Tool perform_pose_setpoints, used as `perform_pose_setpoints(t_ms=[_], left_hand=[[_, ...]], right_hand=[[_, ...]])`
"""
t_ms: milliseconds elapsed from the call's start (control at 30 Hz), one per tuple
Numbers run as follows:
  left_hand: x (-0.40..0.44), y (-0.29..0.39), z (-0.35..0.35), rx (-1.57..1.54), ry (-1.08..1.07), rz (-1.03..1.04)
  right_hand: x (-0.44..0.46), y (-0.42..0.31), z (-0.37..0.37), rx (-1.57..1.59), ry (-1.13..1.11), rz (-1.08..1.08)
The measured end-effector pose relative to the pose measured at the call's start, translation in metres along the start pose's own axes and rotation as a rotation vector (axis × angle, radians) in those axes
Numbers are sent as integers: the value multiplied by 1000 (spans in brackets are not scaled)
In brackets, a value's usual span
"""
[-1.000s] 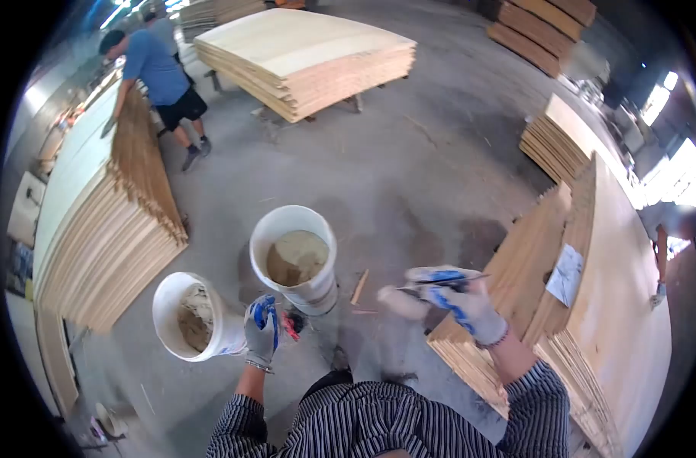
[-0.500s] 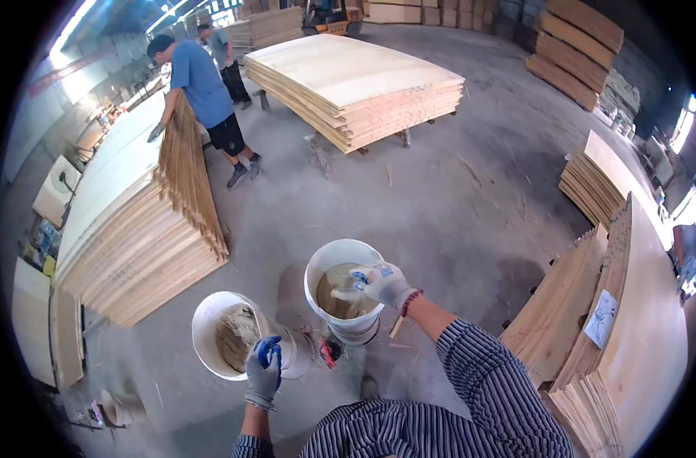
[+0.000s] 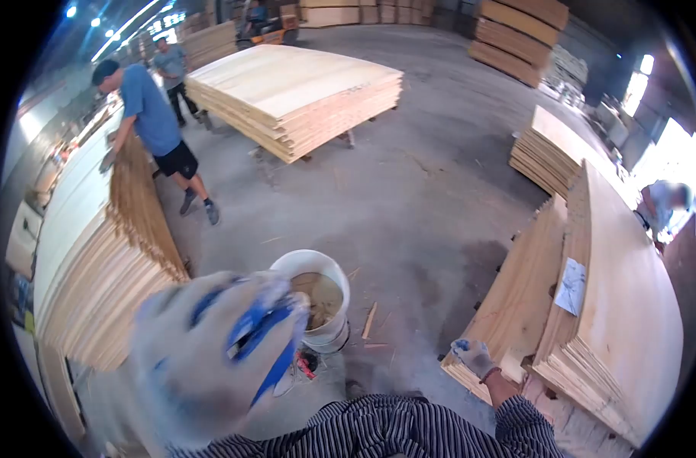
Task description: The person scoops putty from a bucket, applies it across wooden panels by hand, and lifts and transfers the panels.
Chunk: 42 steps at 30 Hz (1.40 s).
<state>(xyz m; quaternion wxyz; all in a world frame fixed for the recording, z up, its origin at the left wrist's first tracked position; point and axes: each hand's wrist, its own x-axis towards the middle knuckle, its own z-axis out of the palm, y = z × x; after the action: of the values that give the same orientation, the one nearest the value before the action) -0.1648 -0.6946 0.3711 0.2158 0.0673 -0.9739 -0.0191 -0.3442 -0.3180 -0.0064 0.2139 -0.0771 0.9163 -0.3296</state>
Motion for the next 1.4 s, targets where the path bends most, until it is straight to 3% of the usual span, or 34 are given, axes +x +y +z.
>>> perform_pose_setpoints(t_ms=[33,100,133,300,433,500,600,733,867,900,1000,1033,1100,1167,1233,1400], left_hand=[[8,0,1,-20,-2,35],[31,3,11,-250,704,572],[37,19,13,-233,653,572],[57,120,21,-129,274,641],[68,194,36,-144,143,812],[72,229,43,-152,95,887],[77,276,58,-181,34,986],[85,328,96,-260,-54,1087],[108,390,189,-539,-188,1227],[114,408,216,-548,-200,1276],[122,459,278,-599,-268,1371],[123,474,297,-635,-314,1402],[128,500,332,-684,-318,1485],[134,519,359,-731,-326,1569],[138,531,380,-736,-340,1710],[158,544,395,-835,-411,1878]], right_hand=[[-11,17,0,10,26,28],[-38,65,2,-221,174,-162],[-43,73,-2,-21,58,18],[-54,128,14,-39,278,-128],[-59,123,-4,60,284,-52],[-81,102,-36,28,130,-25],[-100,106,-55,-17,94,73],[-128,140,-67,61,213,37],[-152,163,-82,414,611,192],[-154,173,-84,424,620,207],[-155,202,-87,488,1158,255],[-154,203,-93,488,1169,266],[-152,203,-107,734,1511,279],[-142,240,-98,567,1606,396],[-135,218,-125,894,1744,273],[-85,246,-124,1095,1971,186]])
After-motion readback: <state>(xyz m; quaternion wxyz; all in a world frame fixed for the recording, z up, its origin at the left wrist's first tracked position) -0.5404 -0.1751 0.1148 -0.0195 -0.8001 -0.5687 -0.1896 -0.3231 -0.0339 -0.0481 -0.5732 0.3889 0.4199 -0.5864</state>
